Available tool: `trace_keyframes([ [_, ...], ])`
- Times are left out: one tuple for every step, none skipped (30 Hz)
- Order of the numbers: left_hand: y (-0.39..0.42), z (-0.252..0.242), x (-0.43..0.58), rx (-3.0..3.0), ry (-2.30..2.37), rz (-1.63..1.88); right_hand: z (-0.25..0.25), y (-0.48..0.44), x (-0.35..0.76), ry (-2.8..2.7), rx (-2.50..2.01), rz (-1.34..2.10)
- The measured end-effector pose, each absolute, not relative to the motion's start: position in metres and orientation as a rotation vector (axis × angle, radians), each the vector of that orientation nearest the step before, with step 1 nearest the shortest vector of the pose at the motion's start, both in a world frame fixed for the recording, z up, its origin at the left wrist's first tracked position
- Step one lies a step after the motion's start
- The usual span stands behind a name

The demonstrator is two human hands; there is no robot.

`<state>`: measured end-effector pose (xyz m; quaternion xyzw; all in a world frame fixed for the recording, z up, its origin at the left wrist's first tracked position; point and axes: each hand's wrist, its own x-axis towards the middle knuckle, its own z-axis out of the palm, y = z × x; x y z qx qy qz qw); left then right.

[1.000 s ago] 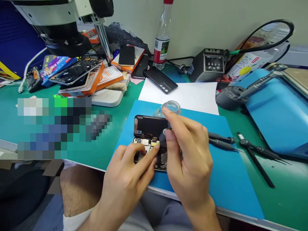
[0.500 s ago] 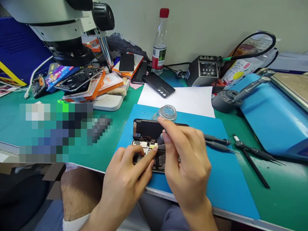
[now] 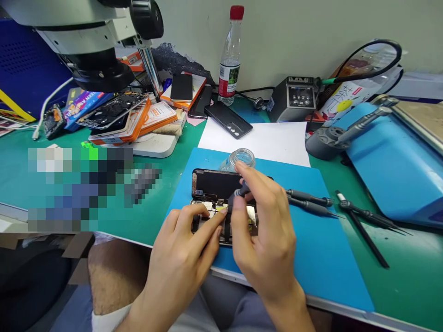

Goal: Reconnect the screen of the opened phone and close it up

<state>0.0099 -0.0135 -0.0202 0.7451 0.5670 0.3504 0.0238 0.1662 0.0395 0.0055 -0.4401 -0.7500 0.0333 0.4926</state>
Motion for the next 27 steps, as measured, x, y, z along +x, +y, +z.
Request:
trace_keyframes([
  [-0.014,-0.02,0.01,2.304,1.752,1.082,0.005,0.039,0.167,-1.819,-1.062,0.097],
  [-0.014,-0.02,0.01,2.303,1.75,1.079,0.005,0.039,0.167,-1.819,-1.06,0.097],
  [-0.014,-0.02,0.009,2.304,1.75,1.079,0.004,0.039,0.167,-1.821,-1.067,0.07],
  [-0.014,-0.02,0.009,2.31,1.749,1.08,0.003,0.039,0.166,-1.828,-1.08,0.02],
  [-0.013,-0.02,0.009,2.315,1.75,1.082,0.003,0.039,0.165,-1.829,-1.093,-0.033],
  [-0.013,-0.02,0.009,2.319,1.75,1.083,0.002,0.04,0.164,-1.825,-1.106,-0.069],
  [-0.013,-0.02,0.009,2.323,1.752,1.087,0.002,0.04,0.163,-1.81,-1.121,-0.069],
  [-0.013,-0.02,0.009,2.324,1.753,1.088,0.002,0.04,0.162,-1.776,-1.137,-0.03],
  [-0.013,-0.02,0.009,2.324,1.755,1.089,0.003,0.04,0.162,-1.718,-1.152,0.032],
  [-0.013,-0.02,0.009,2.324,1.756,1.09,0.005,0.04,0.162,-1.646,-1.156,0.095],
  [-0.014,-0.02,0.009,2.322,1.757,1.092,0.008,0.039,0.164,-1.573,-1.148,0.135],
  [-0.014,-0.021,0.009,2.323,1.755,1.092,0.01,0.039,0.167,-1.518,-1.13,0.142],
  [-0.014,-0.021,0.009,2.322,1.754,1.093,0.013,0.039,0.171,-1.485,-1.107,0.119],
  [-0.014,-0.021,0.009,2.324,1.752,1.093,0.016,0.039,0.176,-1.47,-1.094,0.086],
  [-0.014,-0.021,0.009,2.326,1.75,1.095,0.017,0.039,0.181,-1.472,-1.093,0.062],
  [-0.015,-0.022,0.009,2.33,1.748,1.097,0.017,0.039,0.187,-1.483,-1.104,0.048],
  [-0.015,-0.021,0.009,2.336,1.744,1.099,0.016,0.039,0.192,-1.5,-1.117,0.041],
  [-0.015,-0.021,0.009,2.339,1.741,1.1,0.013,0.039,0.197,-1.521,-1.128,0.042],
  [-0.015,-0.021,0.009,2.338,1.739,1.1,0.009,0.039,0.201,-1.546,-1.138,0.055],
  [-0.015,-0.021,0.009,2.337,1.737,1.101,0.005,0.038,0.204,-1.572,-1.145,0.071],
  [-0.014,-0.021,0.009,2.331,1.738,1.101,0.002,0.038,0.206,-1.589,-1.15,0.088],
  [-0.014,-0.021,0.009,2.326,1.739,1.1,-0.001,0.037,0.207,-1.592,-1.162,0.105],
  [-0.014,-0.021,0.009,2.322,1.742,1.098,-0.003,0.036,0.207,-1.586,-1.173,0.117],
  [-0.014,-0.021,0.009,2.319,1.744,1.095,-0.004,0.035,0.206,-1.576,-1.182,0.117],
  [-0.014,-0.021,0.009,2.319,1.745,1.088,-0.005,0.034,0.205,-1.569,-1.183,0.107],
  [-0.015,-0.021,0.009,2.321,1.746,1.08,-0.004,0.032,0.204,-1.566,-1.185,0.094],
  [-0.015,-0.021,0.008,2.323,1.746,1.072,-0.004,0.031,0.203,-1.571,-1.192,0.086],
])
